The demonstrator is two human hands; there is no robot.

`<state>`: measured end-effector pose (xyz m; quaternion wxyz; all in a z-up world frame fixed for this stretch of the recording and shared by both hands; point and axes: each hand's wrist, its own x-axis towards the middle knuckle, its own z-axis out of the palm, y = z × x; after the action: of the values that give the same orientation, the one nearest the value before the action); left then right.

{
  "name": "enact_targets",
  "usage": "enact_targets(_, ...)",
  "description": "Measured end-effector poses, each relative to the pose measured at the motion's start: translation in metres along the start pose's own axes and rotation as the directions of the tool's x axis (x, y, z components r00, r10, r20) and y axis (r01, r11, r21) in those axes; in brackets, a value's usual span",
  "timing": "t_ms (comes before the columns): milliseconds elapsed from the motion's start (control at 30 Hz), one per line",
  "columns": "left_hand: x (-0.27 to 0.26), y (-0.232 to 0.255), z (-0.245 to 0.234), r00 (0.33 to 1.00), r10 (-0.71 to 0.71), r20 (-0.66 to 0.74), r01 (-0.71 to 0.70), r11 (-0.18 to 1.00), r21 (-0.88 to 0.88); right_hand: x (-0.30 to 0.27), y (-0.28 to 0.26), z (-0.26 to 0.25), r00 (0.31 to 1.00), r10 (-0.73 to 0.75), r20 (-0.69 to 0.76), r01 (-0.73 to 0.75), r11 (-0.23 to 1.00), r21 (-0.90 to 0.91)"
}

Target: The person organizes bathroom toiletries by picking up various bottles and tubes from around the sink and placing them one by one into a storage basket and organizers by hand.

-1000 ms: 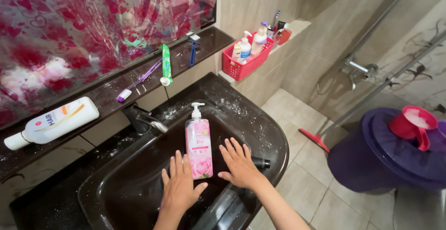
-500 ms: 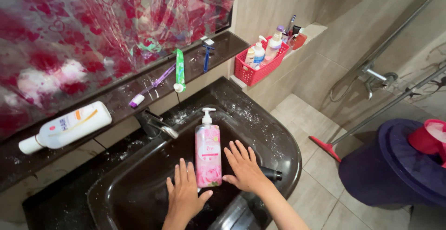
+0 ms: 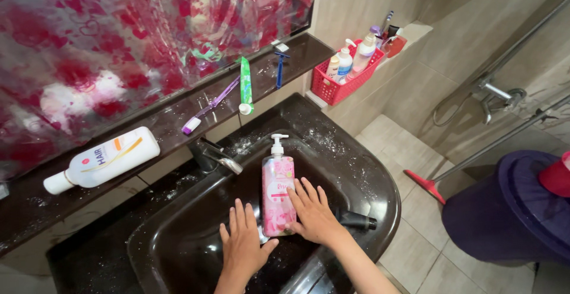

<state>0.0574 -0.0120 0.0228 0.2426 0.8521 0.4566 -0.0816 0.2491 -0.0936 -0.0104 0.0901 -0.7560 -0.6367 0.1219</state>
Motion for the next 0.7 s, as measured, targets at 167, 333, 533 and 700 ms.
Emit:
enact_targets(167,-0.006,-0.002,-0.007,0.999,-0.034,0.037,0.034,0.999,-0.006,0.001,-0.002,-0.004,1.0,-0.006,-0.002,0.006,1.0,-0.014)
enact_targets(333,-0.006,-0.002,-0.003,0.999,-0.036,-0.013,0.036,0.999,-0.013,-0.002,0.001,-0.004,1.0,-0.021,-0.021,0.021,1.0,0.002)
enact_targets(533,0.005,0.002,0.008,0.996,-0.058,-0.064,0.056,0.998,-0.03,0.006,0.019,-0.009,0.997,-0.073,0.017,0.073,0.997,0.011)
enact_targets(700,0.01,0.01,0.014,0.993,-0.101,-0.058,0.1,0.995,-0.024,0.017,0.031,-0.021,0.989,-0.1,0.111,0.103,0.994,-0.022)
